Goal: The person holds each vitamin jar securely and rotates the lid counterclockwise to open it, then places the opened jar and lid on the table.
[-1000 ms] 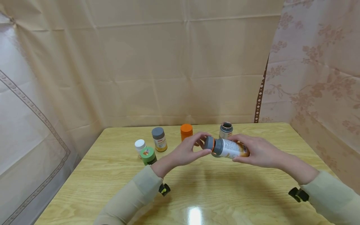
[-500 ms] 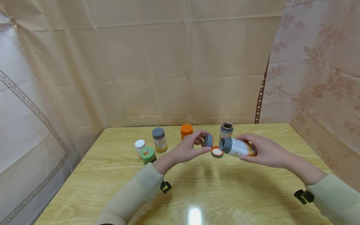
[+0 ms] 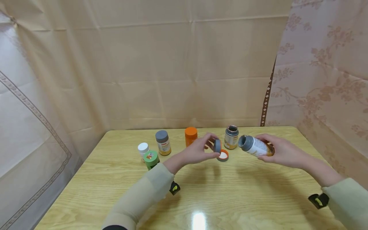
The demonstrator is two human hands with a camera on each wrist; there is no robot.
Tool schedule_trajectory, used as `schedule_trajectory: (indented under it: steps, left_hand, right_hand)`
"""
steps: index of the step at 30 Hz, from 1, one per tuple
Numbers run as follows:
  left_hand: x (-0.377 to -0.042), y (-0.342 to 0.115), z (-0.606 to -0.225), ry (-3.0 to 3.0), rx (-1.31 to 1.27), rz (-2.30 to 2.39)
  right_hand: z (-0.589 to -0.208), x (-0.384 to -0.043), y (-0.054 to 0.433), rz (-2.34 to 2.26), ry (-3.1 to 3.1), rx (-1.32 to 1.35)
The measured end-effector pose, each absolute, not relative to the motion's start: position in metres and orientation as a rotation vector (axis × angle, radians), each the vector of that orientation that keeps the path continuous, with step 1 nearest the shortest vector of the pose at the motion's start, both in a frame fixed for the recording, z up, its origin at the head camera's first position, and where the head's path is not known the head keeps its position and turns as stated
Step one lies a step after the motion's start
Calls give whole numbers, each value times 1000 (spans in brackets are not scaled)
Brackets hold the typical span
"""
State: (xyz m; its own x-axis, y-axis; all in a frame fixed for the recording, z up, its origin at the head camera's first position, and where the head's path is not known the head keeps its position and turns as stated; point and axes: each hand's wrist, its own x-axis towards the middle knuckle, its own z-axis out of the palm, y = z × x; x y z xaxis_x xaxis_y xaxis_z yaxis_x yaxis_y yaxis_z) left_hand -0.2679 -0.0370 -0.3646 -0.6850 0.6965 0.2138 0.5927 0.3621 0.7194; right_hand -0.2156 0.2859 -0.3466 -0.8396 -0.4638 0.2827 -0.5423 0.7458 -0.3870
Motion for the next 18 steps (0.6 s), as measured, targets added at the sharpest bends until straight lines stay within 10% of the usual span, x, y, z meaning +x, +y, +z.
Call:
schedule_trajectory:
  steps: [18]
  left_hand:
    - [-284, 1, -383, 2441, 1116, 1176]
  right_hand:
    - [-359, -234, 321, 772, -2809, 696]
